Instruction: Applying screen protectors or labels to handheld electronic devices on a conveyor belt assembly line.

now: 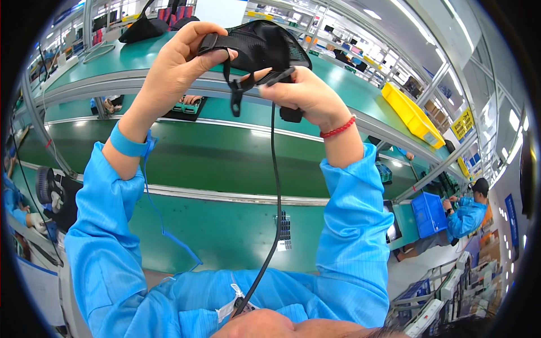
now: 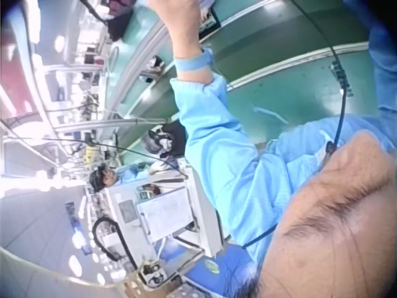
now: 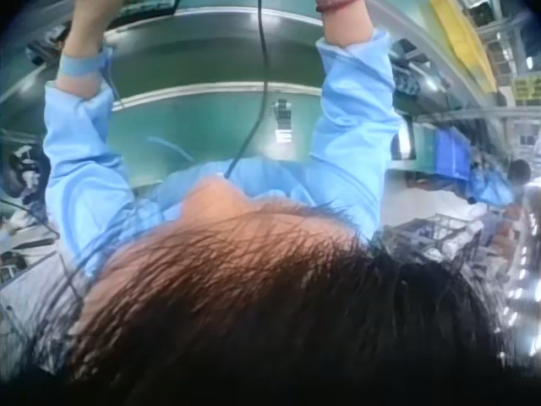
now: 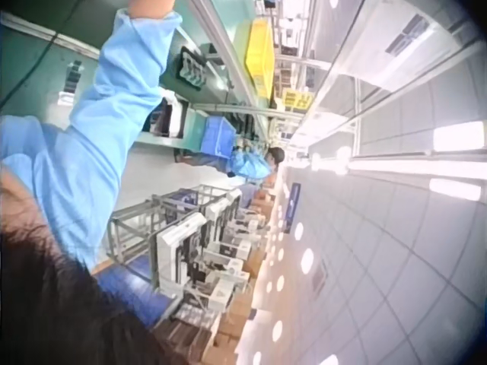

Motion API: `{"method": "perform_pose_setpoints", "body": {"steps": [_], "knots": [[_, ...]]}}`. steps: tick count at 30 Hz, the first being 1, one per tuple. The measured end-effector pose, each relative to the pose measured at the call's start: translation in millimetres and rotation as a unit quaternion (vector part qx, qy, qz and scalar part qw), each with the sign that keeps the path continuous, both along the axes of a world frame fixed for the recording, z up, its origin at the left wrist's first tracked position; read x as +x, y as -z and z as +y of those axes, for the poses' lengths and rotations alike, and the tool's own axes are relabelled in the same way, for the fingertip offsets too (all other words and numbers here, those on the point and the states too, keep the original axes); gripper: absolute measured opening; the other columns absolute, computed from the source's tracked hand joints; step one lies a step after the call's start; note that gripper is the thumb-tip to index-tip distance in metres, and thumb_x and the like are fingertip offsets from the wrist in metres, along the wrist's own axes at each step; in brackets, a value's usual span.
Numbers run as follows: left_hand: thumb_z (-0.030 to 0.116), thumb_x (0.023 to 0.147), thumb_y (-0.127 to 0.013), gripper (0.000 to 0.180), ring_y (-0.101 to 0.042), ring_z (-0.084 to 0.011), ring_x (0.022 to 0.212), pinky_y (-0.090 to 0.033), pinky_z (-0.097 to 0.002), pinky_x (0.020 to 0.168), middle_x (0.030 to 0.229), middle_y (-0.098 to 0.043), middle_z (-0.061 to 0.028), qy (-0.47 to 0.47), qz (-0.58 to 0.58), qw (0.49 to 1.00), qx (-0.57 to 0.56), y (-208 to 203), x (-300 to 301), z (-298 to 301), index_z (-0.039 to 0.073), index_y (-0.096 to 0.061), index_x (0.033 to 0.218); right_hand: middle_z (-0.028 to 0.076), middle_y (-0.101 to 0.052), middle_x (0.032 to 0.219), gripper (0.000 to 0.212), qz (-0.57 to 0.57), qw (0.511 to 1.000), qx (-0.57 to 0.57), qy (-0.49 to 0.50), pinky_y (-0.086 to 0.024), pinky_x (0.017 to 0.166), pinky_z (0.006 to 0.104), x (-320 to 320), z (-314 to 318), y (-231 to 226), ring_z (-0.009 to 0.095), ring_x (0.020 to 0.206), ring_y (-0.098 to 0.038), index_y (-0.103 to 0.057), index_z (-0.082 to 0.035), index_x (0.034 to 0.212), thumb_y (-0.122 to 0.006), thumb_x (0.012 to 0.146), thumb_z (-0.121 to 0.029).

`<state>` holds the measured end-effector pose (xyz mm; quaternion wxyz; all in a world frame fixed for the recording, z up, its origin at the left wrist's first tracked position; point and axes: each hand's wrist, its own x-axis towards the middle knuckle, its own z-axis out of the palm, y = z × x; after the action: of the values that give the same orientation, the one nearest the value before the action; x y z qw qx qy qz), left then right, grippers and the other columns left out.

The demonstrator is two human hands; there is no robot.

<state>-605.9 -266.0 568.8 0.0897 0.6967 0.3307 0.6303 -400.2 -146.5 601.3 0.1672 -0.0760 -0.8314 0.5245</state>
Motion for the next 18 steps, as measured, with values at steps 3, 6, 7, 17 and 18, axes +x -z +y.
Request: {"method": "perform_pose_setpoints", "body": {"steps": [3, 6, 7, 17, 18], "knots": [[0.007, 0.089, -0.057, 0.025, -0.059, -0.0135, 0.097, -0.045, -0.0239, 0.087, 0.1, -0.061, -0.0079, -0.003, -0.026, 0.999, 0.04, -2.4, 9.0, -0.2, 0.001, -0.047, 0.111, 0.0, -0.064, 0.083, 0.033, 0.013, 1.0, 0.011, 0.0, -0.042, 0.063, 0.0191, -1.9, -12.8, 0.8, 0.005, 0.071, -0.053, -0.066, 0.0, 0.098, -0.075, 0.073, -0.018], [0.007, 0.089, -0.057, 0.025, -0.059, -0.0135, 0.098, -0.045, -0.0239, 0.087, 0.102, -0.061, -0.0088, 0.009, -0.072, 0.996, 0.054, -4.5, 23.3, 5.4, 0.001, -0.047, 0.11, -0.005, -0.054, 0.072, 0.034, -0.016, 0.996, 0.083, -0.02, -0.036, 0.059, 0.0203, -3.2, 1.9, 7.9, 0.003, 0.064, -0.045, -0.062, -0.003, 0.108, -0.068, 0.077, -0.014], [0.009, 0.089, -0.059, 0.025, -0.059, -0.0112, 0.094, -0.046, -0.0229, 0.084, 0.098, -0.061, -0.0068, 0.005, -0.092, 0.994, 0.06, -2.7, 27.7, 10.3, 0.001, -0.047, 0.11, -0.006, -0.05, 0.067, 0.031, -0.008, 0.998, 0.058, -0.015, -0.031, 0.055, 0.0202, -0.7, -1.9, 5.1, 0.002, 0.058, -0.04, -0.062, -0.003, 0.108, -0.065, 0.08, -0.014], [0.015, 0.087, -0.058, 0.016, -0.058, -0.0176, 0.078, -0.045, -0.0279, 0.072, 0.084, -0.06, -0.0076, -0.26, 0.186, 0.946, 0.041, -6.0, 21.0, 7.3, 0.005, -0.056, 0.099, -0.007, -0.044, 0.055, 0.019, 0.209, 0.973, -0.028, 0.098, -0.039, 0.053, 0.0162, 44.2, -3.0, -28.0, 0.0, 0.046, -0.036, -0.059, -0.003, 0.093, -0.063, 0.081, -0.017], [0.018, 0.086, -0.058, 0.016, -0.058, -0.0243, 0.083, -0.041, -0.0348, 0.081, 0.081, -0.06, -0.0102, -0.335, 0.303, 0.882, 0.136, -1.1, 0.9, 16.8, 0.006, -0.06, 0.095, -0.007, -0.043, 0.053, 0.023, 0.232, 0.971, -0.013, 0.065, -0.043, 0.058, 0.0181, 57.8, 9.9, -37.6, 0.0, 0.044, -0.035, -0.059, -0.002, 0.097, -0.063, 0.08, -0.018]]}}
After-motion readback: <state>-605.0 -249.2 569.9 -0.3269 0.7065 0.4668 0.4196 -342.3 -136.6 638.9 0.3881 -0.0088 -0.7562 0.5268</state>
